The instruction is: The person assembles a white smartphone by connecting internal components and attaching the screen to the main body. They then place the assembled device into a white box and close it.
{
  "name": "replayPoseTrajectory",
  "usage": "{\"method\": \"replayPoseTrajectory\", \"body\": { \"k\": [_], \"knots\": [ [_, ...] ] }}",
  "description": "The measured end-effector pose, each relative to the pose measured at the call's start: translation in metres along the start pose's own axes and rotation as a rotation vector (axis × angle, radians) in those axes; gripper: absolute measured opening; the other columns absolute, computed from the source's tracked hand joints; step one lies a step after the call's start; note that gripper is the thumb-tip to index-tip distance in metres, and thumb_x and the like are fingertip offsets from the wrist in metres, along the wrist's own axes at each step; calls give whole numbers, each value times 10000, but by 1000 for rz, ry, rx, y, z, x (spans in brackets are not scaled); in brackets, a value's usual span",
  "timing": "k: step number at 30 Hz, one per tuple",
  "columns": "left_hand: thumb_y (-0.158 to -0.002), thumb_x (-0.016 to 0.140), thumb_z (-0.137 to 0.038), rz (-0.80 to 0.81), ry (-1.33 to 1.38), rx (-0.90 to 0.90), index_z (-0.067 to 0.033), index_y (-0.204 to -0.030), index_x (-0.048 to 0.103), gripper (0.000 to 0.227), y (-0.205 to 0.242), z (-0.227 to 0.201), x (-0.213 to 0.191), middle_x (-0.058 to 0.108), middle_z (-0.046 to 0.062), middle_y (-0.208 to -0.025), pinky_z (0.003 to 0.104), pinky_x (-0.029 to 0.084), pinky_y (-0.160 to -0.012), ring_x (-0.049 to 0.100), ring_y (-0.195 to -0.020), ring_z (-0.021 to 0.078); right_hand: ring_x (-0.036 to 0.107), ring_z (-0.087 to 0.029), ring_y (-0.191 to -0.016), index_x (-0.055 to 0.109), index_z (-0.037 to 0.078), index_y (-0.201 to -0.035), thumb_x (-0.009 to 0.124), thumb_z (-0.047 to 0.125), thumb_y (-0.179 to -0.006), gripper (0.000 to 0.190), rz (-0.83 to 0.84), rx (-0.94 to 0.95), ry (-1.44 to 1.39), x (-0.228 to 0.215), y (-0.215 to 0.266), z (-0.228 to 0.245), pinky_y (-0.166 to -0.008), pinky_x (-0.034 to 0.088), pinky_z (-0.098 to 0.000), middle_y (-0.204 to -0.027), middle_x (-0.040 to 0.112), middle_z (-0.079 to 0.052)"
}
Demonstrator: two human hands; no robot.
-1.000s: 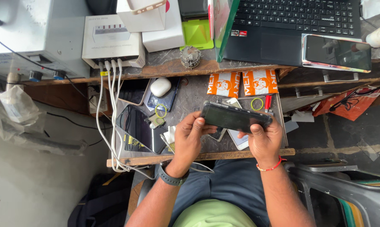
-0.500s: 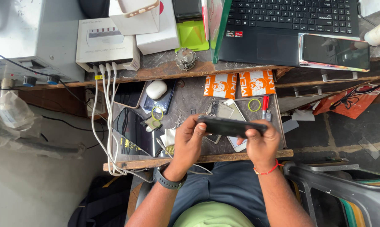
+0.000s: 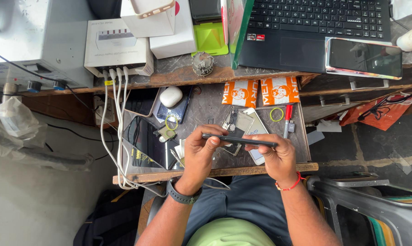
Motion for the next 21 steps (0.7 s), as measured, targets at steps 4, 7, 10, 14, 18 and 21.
{"method": "replayPoseTrajectory", "body": {
  "k": [4,7,10,14,18,21],
  "knots": [
    [-1033,696,-254,-123,214,-4,35,-1039,644,294,-2,0,-9,677,198,-1139,277,487,-769,568,-856,164,768,-241,-990,644,10,-1253,633,255,-1041,324,96,23,-74,4,2,2,-900,620,-355,-1194,746,-192],
    [-1047,677,-224,-56,339,40,4,-1041,619,235,-6,-8,-1,598,155,-1277,439,623,-1004,642,-1189,243,770,-254,-1077,659,32,-1288,643,112,-1016,284,131,-13,-18,6,-1,6,-942,624,-366,-1248,741,-189],
    [-1012,655,-154,-55,253,53,-35,-1140,576,192,-11,-17,6,514,127,-1483,341,522,-1117,571,-1380,251,685,-288,-1303,697,70,-1268,577,-91,-988,344,164,-134,13,12,-5,18,-1043,632,-384,-1320,713,-167],
    [-919,660,-44,-96,382,-104,-81,-1351,479,470,-7,-14,5,584,123,-1359,355,577,-1007,645,-1217,254,590,-281,-1359,710,159,-1131,571,-141,-817,456,164,-274,350,18,-9,35,-1086,501,-362,-1434,580,-218],
    [-974,714,51,-204,298,-128,-50,-1557,451,648,-1,-4,-10,566,80,-979,294,514,-746,589,-838,158,570,-208,-1350,532,37,-1435,439,-118,-856,607,51,187,-312,13,-11,14,-1100,487,-292,-1489,555,-136],
    [-980,724,43,-208,275,-124,-20,-1505,480,583,1,5,-17,605,43,-842,256,478,-627,563,-676,106,593,-162,-1150,575,4,-1430,578,-43,-931,501,74,353,-359,10,-4,-5,-990,479,-268,-1264,643,-132]
  ]
}}
Point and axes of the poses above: each hand's wrist, its own y-axis away from the middle knuckle, its own x-axis out of the palm, z = x × y, the point moved 5 cm from there along -y, towards the middle knuckle
